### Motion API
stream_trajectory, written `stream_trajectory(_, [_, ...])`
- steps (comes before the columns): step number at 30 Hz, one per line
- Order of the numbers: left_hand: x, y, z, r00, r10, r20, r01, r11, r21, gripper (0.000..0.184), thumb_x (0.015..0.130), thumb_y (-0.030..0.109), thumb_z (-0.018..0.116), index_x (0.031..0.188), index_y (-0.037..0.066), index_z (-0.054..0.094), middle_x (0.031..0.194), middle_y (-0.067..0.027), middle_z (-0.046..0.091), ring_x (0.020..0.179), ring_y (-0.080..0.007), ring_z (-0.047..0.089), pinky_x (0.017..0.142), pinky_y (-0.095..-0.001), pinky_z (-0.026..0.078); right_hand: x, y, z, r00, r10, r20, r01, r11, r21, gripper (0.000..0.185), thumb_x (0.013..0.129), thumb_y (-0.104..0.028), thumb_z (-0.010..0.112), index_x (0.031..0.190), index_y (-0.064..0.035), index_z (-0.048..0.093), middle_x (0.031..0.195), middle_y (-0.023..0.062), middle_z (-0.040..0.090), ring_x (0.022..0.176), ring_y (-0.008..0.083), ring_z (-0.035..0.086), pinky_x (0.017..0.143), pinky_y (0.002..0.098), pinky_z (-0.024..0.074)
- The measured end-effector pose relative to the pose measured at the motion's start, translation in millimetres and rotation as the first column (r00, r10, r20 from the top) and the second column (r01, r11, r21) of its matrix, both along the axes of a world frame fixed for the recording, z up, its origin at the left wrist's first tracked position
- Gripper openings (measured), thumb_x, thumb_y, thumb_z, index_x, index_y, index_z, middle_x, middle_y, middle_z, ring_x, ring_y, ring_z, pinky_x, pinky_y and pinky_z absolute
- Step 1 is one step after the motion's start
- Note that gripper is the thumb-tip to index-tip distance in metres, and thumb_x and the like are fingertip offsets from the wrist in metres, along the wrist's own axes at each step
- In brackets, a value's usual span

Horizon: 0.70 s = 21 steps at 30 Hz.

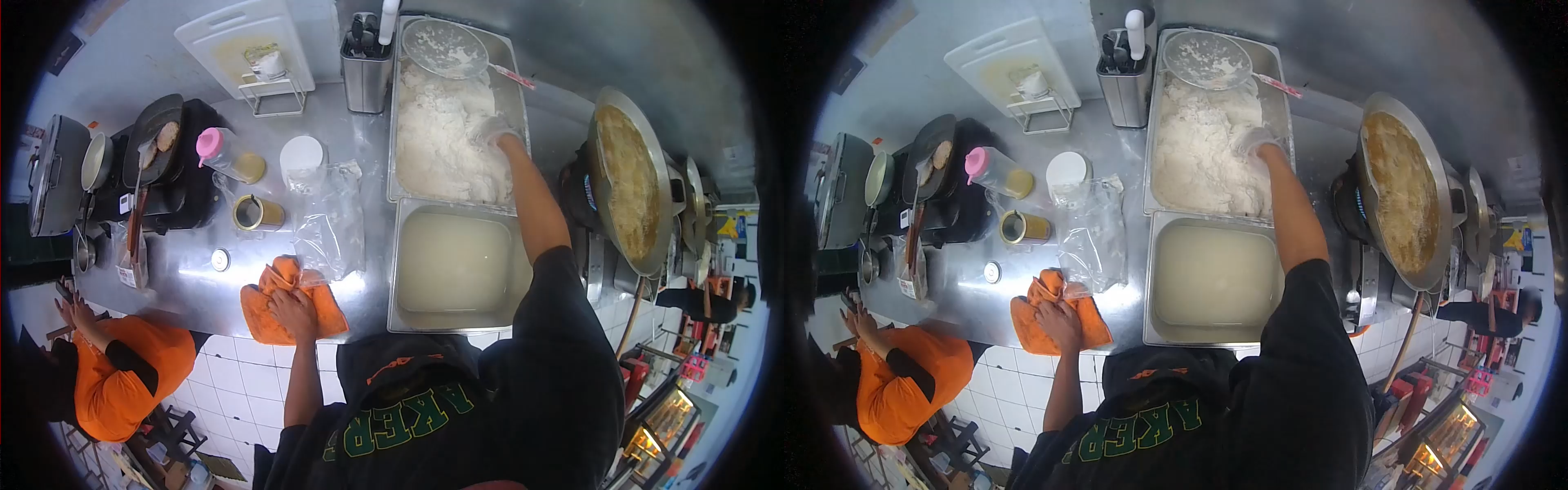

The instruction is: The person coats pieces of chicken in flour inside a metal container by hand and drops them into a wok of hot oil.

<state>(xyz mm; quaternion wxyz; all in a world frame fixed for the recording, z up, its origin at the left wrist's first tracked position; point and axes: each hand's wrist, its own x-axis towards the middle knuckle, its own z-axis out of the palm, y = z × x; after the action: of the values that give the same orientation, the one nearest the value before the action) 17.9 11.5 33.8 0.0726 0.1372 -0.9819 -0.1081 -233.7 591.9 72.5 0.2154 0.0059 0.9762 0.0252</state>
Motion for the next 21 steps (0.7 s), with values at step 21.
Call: stream_trajectory(21, [7.6,-10.4,-12.3,0.997,-0.064,-0.047,0.064,0.998,0.001,0.03,0.088,0.026,0.049,0.098,-0.002,0.053,0.102,-0.0194,0.057,0.093,-0.0407,0.051,0.079,-0.0527,0.04,77.3,-39.4,79.5,0.817,0.129,-0.562,-0.073,0.99,0.121,0.017,0.082,-0.007,0.054,0.086,-0.0035,0.07,0.091,0.0177,0.069,0.087,0.0315,0.068,0.075,0.0414,0.0539])
